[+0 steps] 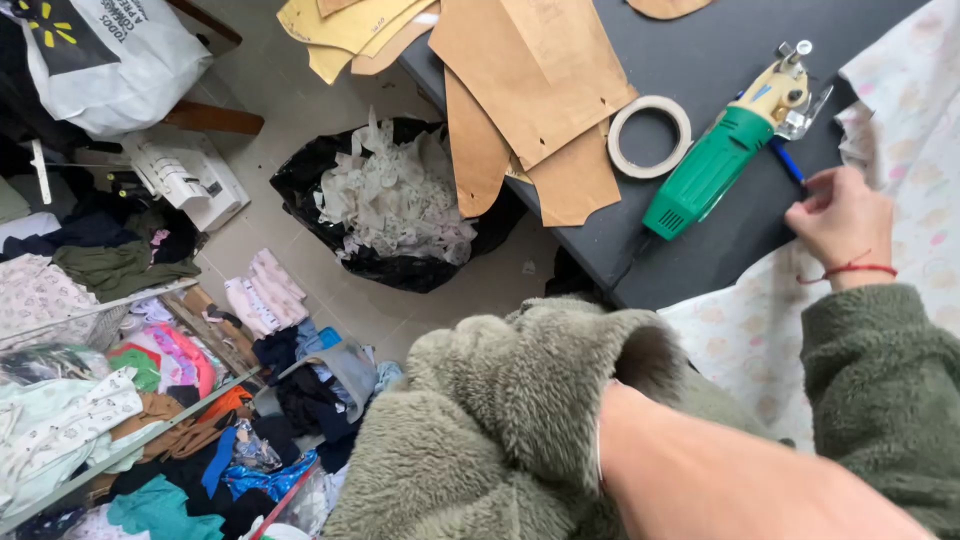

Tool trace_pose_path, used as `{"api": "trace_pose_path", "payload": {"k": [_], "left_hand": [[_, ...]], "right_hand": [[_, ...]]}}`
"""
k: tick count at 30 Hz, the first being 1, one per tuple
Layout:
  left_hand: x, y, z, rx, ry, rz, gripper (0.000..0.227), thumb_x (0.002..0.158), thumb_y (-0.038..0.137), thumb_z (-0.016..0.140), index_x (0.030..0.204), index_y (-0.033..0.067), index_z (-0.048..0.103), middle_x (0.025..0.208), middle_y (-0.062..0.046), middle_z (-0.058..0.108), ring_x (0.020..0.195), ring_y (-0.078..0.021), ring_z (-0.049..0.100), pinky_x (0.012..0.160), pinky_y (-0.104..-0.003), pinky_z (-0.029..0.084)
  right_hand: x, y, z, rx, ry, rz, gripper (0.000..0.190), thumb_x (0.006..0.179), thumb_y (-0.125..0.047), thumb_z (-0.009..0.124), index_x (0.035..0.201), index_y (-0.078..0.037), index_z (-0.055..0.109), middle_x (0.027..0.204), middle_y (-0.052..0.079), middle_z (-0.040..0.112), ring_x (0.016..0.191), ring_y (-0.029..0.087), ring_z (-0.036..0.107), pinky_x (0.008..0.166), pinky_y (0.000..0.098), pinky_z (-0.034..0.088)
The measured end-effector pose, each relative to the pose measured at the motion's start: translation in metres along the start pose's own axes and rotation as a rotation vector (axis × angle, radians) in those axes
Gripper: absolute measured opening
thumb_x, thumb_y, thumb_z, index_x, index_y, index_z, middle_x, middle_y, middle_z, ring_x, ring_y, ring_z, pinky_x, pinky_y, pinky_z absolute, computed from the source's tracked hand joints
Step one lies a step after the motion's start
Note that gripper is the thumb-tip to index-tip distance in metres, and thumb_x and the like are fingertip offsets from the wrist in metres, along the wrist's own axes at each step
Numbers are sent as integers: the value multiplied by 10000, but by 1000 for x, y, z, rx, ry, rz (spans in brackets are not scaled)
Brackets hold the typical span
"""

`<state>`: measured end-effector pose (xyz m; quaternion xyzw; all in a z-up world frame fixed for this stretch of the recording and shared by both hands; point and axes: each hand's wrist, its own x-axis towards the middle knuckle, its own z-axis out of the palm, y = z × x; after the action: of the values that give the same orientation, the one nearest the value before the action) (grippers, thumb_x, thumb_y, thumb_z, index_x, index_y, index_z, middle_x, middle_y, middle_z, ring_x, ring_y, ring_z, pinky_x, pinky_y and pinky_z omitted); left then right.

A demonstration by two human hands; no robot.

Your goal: The person traces a paper pattern onto a piece of patterned fabric using a blue pen. They then use a green electric rotary cutter to cut the fabric along the traced lines. The person handles the cut fabric pieces and the pattern throughout the process.

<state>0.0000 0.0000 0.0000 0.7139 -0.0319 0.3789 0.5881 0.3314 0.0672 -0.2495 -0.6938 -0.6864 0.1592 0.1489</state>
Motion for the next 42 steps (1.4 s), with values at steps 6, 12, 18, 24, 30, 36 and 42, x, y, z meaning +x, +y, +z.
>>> {"api": "trace_pose_path", "payload": {"k": [6, 12, 18, 24, 30, 36, 42], "left_hand": [[-30, -55, -71, 977, 337, -369, 329, 872, 126, 722, 1190, 178, 660, 1086, 22, 665, 1074, -196, 674, 1114, -481, 457], [-123, -118, -112, 1382, 433, -1034, 665, 795, 450, 753, 1326, 79, 607, 1604, -159, 292, 1498, -355, 256, 1130, -774, 104], [-125, -140, -123, 1495, 482, -896, 504, 934, 281, 700, 1391, 82, 628, 1621, -3, 380, 1498, -204, 364, 1210, -718, 149], [-87, -126, -119, 1168, 442, -385, 191, 993, 26, 638, 1167, 87, 692, 1487, 8, 594, 1368, -194, 585, 1219, -465, 402], [-98, -142, -121, 860, 251, -492, 189, 778, 12, 643, 737, 195, 672, 1348, 83, 718, 1363, -162, 638, 1278, -538, 305], [-149, -151, -177, 1281, 594, -962, 329, 906, 258, 688, 1220, 164, 672, 1494, -46, 559, 1421, -231, 497, 1239, -584, 246], [-178, -149, -201, 1429, 618, -1219, 880, 885, 495, 724, 1540, 13, 386, 1624, -194, 291, 1501, -315, 296, 1180, -553, 275]], "right_hand": [[1, -52, -19, -88, 183, -4, 344, 859, -103, 929, 985, -14, 621, 928, 141, 713, 814, 253, 699, 787, 364, 563], [21, -24, 3, 203, 31, 188, 316, 887, -140, 857, 1021, -10, 601, 960, 104, 750, 905, 212, 737, 831, 344, 585], [-5, -19, -16, -33, -189, 232, 242, 791, -163, 831, 977, -34, 746, 874, 122, 748, 789, 251, 720, 782, 379, 580], [-71, -71, -50, 407, -365, 609, 204, 896, -161, 723, 861, 33, 672, 790, 136, 762, 778, 204, 774, 723, 346, 584], [-104, -83, -53, 1016, -170, 601, 302, 1047, -172, 691, 914, 74, 575, 951, 175, 695, 811, 245, 735, 750, 361, 627], [-96, -107, -65, 1026, -64, 535, 222, 1088, -147, 638, 1045, 69, 607, 1046, 145, 694, 907, 211, 721, 820, 353, 622], [-83, -120, -63, 1014, -103, 418, 209, 1091, -137, 627, 1098, 71, 625, 1045, 142, 695, 924, 210, 721, 832, 351, 621]]}}
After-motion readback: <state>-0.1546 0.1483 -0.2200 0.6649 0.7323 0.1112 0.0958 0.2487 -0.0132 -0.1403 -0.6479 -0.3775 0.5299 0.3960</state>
